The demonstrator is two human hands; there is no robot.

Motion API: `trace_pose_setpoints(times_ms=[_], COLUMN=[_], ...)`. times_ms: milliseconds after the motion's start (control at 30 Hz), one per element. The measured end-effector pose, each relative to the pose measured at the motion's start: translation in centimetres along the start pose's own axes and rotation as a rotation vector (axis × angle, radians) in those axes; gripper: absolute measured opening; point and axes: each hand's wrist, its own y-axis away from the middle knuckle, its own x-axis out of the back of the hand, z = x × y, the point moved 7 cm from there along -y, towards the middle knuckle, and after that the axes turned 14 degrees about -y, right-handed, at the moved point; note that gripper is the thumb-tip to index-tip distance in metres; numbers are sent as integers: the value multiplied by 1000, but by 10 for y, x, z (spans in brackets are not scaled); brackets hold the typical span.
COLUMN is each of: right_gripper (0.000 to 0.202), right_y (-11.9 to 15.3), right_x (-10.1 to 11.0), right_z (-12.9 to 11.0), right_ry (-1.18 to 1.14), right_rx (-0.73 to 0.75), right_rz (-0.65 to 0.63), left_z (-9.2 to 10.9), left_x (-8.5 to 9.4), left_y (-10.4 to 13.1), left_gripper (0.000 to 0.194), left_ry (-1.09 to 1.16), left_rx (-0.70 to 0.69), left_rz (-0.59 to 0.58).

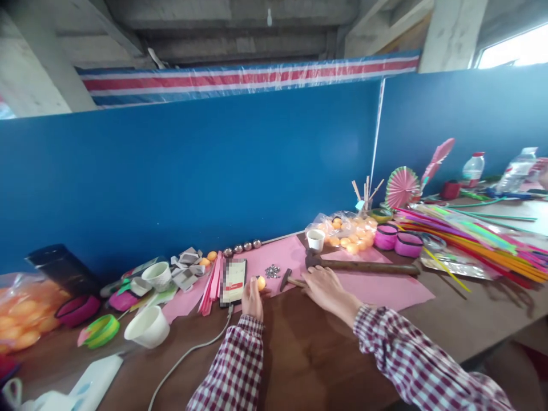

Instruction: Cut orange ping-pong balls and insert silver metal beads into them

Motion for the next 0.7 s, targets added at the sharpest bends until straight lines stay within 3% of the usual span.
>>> trace_pose_setpoints(times_ms=[200,400,700], right_gripper=[18,17,16], right_y=[8,20,21], right_x=[-19,-10,-13], right_z=[-4,1,12], right_ry=[164,152,208], right_rx=[-92,-86,-94], right_rz=[-49,15,-16], left_z=[4,4,1], left_x=[-1,-1,-1], left_y=[4,5,2], left_gripper=[42,41,44], left_ry=[-15,-40,-63], left_rx=[-17,-40,-52], left_rz=[-31,-55,-64])
